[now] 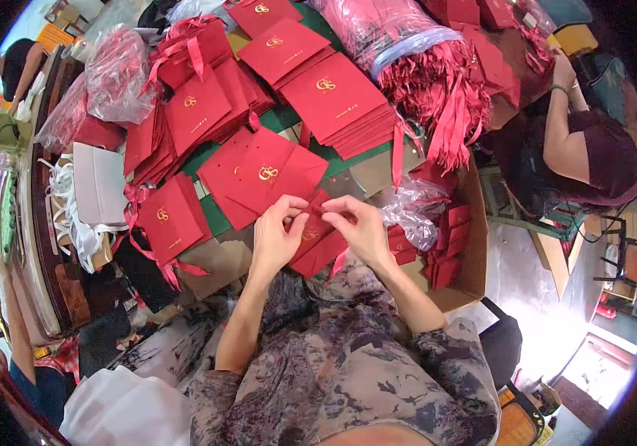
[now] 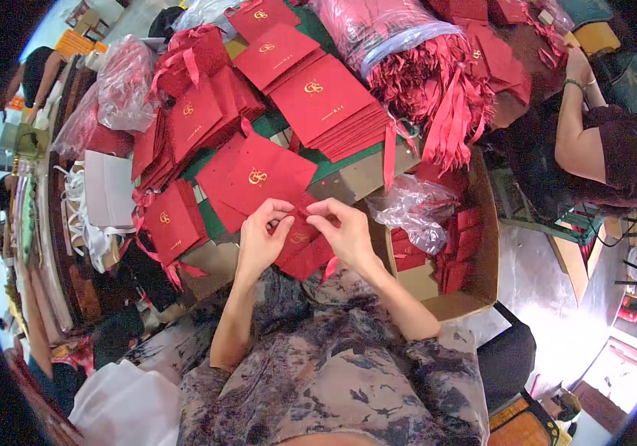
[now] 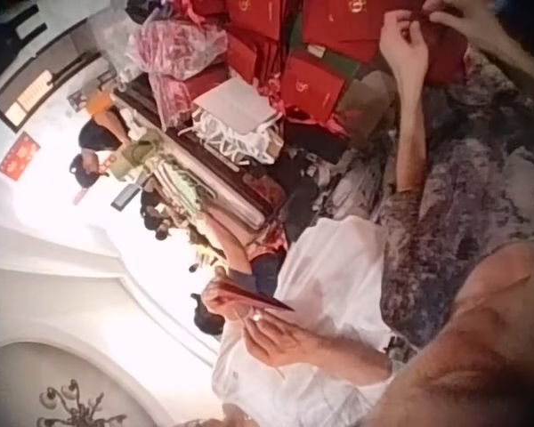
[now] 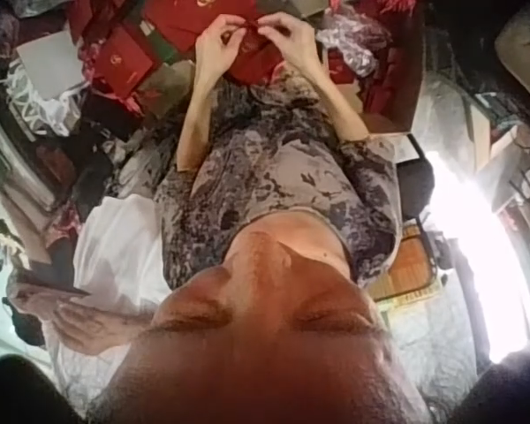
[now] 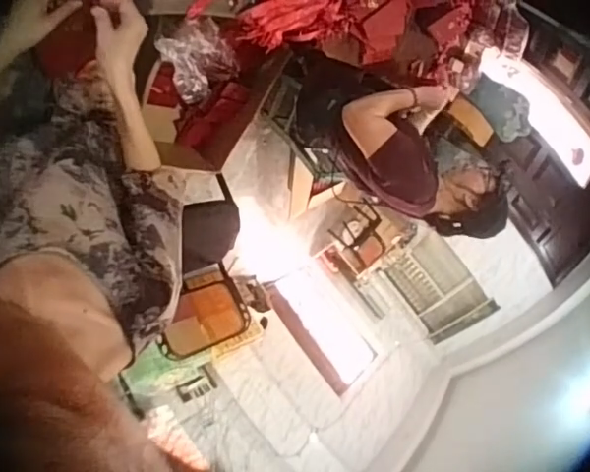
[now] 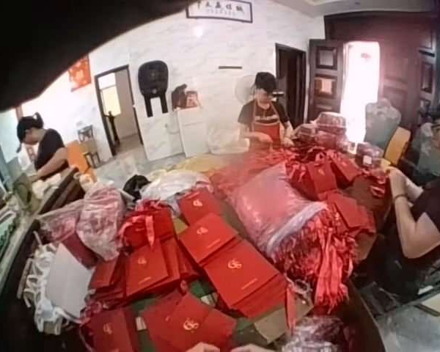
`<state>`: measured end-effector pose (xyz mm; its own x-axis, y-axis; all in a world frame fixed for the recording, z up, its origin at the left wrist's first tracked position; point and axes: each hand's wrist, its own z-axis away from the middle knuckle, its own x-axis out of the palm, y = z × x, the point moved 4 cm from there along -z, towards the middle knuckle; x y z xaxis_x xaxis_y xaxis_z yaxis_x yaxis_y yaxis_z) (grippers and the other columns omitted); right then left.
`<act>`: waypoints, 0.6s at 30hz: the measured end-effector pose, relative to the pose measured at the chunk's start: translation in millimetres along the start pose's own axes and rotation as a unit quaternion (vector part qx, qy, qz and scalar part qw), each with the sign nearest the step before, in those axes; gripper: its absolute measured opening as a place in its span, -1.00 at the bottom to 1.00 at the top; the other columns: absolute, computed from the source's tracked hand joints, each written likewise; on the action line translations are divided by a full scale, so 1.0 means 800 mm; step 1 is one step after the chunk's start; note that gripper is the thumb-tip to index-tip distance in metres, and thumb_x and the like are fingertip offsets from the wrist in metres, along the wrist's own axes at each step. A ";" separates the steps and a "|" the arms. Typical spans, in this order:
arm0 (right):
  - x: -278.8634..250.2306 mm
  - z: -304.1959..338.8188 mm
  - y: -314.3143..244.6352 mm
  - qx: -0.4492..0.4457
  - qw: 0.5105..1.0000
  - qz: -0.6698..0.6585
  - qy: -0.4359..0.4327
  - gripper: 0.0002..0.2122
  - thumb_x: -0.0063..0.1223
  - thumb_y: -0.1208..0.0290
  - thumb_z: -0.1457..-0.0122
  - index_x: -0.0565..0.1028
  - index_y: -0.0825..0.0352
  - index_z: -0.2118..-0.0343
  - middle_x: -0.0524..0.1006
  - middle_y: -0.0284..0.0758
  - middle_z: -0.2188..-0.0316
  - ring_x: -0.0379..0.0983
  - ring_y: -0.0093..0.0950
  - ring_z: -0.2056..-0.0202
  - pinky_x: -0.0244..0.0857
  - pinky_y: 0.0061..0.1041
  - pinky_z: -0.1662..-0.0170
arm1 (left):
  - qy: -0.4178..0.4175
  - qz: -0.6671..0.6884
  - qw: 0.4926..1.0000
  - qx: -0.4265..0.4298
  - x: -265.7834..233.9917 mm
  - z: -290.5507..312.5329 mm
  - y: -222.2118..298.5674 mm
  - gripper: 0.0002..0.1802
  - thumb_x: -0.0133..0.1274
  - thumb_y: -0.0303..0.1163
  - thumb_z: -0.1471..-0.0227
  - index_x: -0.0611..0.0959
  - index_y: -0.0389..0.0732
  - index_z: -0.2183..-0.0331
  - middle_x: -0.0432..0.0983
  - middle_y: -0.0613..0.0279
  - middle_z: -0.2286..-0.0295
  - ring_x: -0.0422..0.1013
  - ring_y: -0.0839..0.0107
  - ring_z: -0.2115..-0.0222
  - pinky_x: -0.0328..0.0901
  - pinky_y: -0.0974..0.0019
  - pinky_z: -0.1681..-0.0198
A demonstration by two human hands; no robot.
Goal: The person assembles gift bags by attaching ribbon handles, folding the red bags, and placing the completed bags into a box by hand.
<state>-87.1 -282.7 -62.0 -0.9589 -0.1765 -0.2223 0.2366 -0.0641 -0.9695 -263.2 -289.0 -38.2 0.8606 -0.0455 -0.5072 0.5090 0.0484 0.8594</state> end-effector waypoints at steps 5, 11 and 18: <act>-0.003 0.002 0.034 0.062 0.978 -0.194 -0.043 -0.80 0.10 0.56 -0.23 0.52 0.43 0.10 0.60 -0.34 0.23 0.50 -0.61 0.21 0.37 -0.62 0.07 | -0.007 0.000 1.000 0.001 0.005 0.000 -0.011 -0.80 0.14 -0.51 -0.05 0.56 -0.24 0.22 0.61 0.18 0.50 0.52 0.49 0.47 0.33 0.40 0.38; -0.016 0.006 0.028 0.120 0.946 -0.292 -0.075 -0.78 0.06 0.51 -0.28 0.48 0.39 0.03 0.59 -0.38 0.21 0.50 -0.63 0.19 0.36 -0.64 0.10 | -0.005 -0.007 1.000 0.000 0.007 0.001 -0.016 -0.83 0.15 -0.52 -0.04 0.57 -0.25 0.25 0.60 0.16 0.42 0.50 0.47 0.45 0.32 0.39 0.37; -0.008 -0.004 -0.015 0.133 0.912 -0.370 -0.120 -0.81 0.07 0.49 -0.28 0.50 0.36 0.06 0.59 -0.40 0.23 0.49 -0.65 0.22 0.36 -0.66 0.16 | 0.030 0.016 0.997 0.074 -0.011 0.010 0.043 -0.59 0.26 -0.44 0.05 0.61 -0.20 0.09 0.54 0.24 0.29 0.43 0.49 0.40 0.33 0.42 0.35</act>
<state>-83.9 -277.9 -49.1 -0.8171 -0.1954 0.5423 -0.4009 -0.4835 -0.7782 -253.3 -294.8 -3.9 0.8779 0.0133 -0.4786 0.4774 -0.0986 0.8731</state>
